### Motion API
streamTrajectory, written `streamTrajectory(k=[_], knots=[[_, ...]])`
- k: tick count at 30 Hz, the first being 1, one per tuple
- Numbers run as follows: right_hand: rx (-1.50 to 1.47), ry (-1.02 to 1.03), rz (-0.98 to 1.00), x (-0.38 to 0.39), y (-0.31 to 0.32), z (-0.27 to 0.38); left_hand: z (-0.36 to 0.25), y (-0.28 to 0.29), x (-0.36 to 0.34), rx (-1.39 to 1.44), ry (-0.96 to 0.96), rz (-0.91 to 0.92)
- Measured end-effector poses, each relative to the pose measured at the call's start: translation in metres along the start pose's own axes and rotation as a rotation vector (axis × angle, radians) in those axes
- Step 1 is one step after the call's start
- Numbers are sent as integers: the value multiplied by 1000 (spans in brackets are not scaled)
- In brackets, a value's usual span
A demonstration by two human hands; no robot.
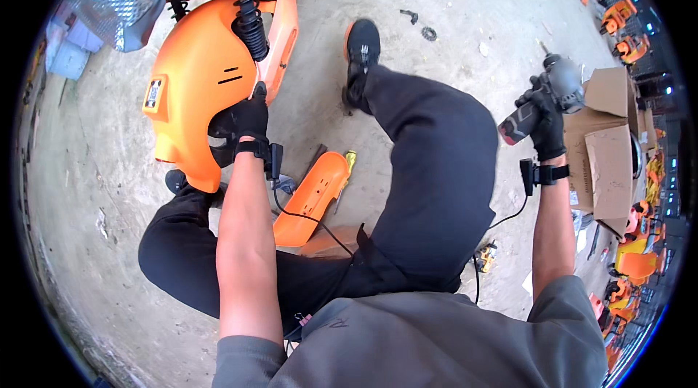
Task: The person aligns an orange fairing panel onto the front of a motorcycle and secures it by hand before using a power drill to drive in screws.
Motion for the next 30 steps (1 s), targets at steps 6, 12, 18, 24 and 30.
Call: streamTrajectory(k=[6, 12, 18, 24, 30], knots=[[103, 244, 171, -12, -71, 59, -4, -11, -2, -68, -126, -163], [173, 177, 466, -44, -187, -19, 3, 0, -4, 6, -44, -11], [57, -248, 720, -39, -268, -161, -29, 1, 9, 276, 43, 25], [-203, -444, 803, -7, -322, -240, -45, 17, 18, 337, 369, 34], [-324, -540, 742, -3, -334, -275, -23, 28, 19, 44, 445, 42]])
Point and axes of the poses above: each hand's wrist, its own x-axis away from the middle knuckle, its own y-axis out of the back of the hand, z = x × y, the point moved 5 cm from there along -x, towards the middle knuckle, and after that the axes turned 7 degrees about -z, right-handed, at the moved point
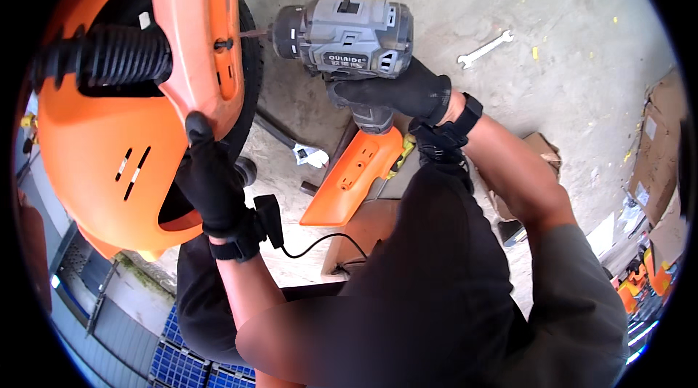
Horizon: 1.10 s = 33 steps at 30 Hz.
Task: The person aligns an orange fairing panel onto the front of a motorcycle and secures it by hand before using a power drill to drive in screws.
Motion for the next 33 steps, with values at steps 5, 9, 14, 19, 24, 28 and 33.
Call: streamTrajectory(k=[5, 9, 14, 19, 24, 28, 33], knots=[[-4, 53, 57, -9, 0, -23, -11, -14, 3, 129, 2, -45], [9, 120, 51, -11, -4, -32, -5, -2, 0, -88, -121, -15], [10, 47, 59, -13, -6, -32, -8, -2, 1, -54, -57, -31], [-32, 33, 69, -14, -8, -30, -8, -5, 2, 56, -81, 14], [52, 114, 40, -14, -7, -29, -11, -7, 4, 20, -189, 35], [38, 70, 65, -13, -11, -29, -7, -4, 1, 101, -57, -10], [45, 71, 73, -13, -11, -34, -15, -8, 7, 3, -128, 40]])
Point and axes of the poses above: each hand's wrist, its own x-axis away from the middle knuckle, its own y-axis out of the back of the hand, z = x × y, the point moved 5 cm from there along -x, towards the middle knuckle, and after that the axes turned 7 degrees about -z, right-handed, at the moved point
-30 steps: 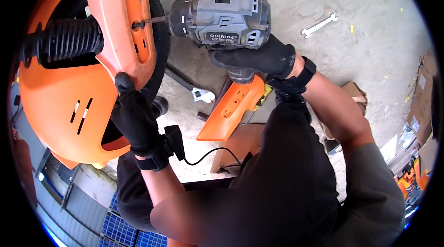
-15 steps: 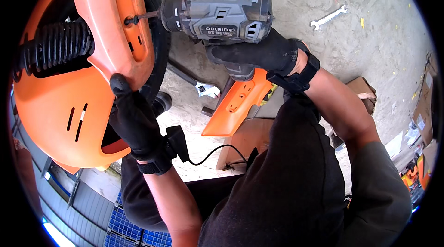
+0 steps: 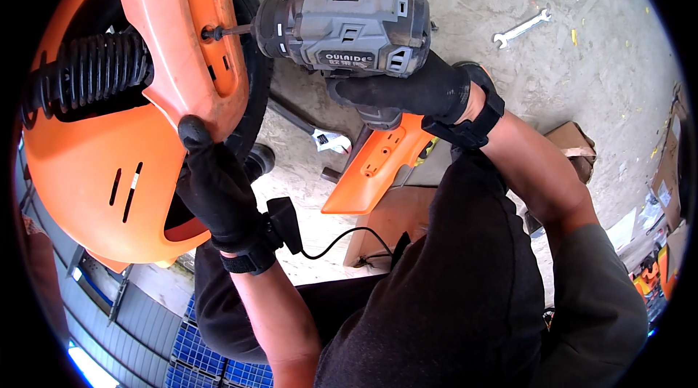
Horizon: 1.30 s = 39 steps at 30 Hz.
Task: The person aligns an orange fairing panel onto the front of a motorcycle and secures it by hand before using a power drill to drive in screws.
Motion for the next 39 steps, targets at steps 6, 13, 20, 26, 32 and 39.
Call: streamTrajectory(k=[6, 13, 20, 26, 32, 39], knots=[[62, 76, -20, -1, -3, 7, -1, -6, 0, 153, 125, -72], [330, 294, -58, 0, 5, 16, -10, -10, 2, 47, 21, -50], [300, 77, -105, 2, 3, 44, 8, 7, -3, -55, -3, -22], [561, 277, -83, -5, 13, 63, 13, 6, -4, 125, 106, -25], [724, 354, 46, -8, 21, 78, 5, -3, -3, 206, 117, -68], [642, 336, -49, 1, 6, 79, 3, -3, -3, 98, 124, -111]])
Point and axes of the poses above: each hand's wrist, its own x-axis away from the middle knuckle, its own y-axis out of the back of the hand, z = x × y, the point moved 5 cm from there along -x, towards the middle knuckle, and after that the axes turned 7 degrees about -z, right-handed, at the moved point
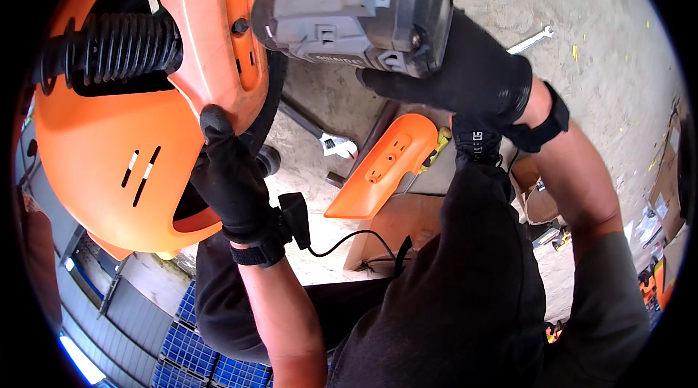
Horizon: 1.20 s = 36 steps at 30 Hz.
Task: The person aligns an orange fairing panel onto the front of a motorcycle and secures it by hand before using a power drill to drive in screws.
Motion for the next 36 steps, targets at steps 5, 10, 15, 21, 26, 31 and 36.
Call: streamTrajectory(k=[5, 10, 15, 21, 26, 31, 36], knots=[[-151, -221, 38, 16, -23, -10, -5, 1, 4, -97, -42, 2], [-239, -275, -27, 21, -29, -3, -1, 1, -1, -108, -106, 11], [-261, -191, -72, 18, -29, -1, -7, -2, 3, -155, -124, 19], [-271, -220, -67, 20, -30, 0, -6, -4, 2, -88, -99, 18], [-235, -142, -115, 20, -32, -2, -8, -3, 2, -140, -202, 57], [-249, -224, -70, 21, -32, -2, -9, -3, 4, -167, -207, 70], [-247, -235, -78, 22, -32, 1, -10, -6, 5, -20, -49, 63]])
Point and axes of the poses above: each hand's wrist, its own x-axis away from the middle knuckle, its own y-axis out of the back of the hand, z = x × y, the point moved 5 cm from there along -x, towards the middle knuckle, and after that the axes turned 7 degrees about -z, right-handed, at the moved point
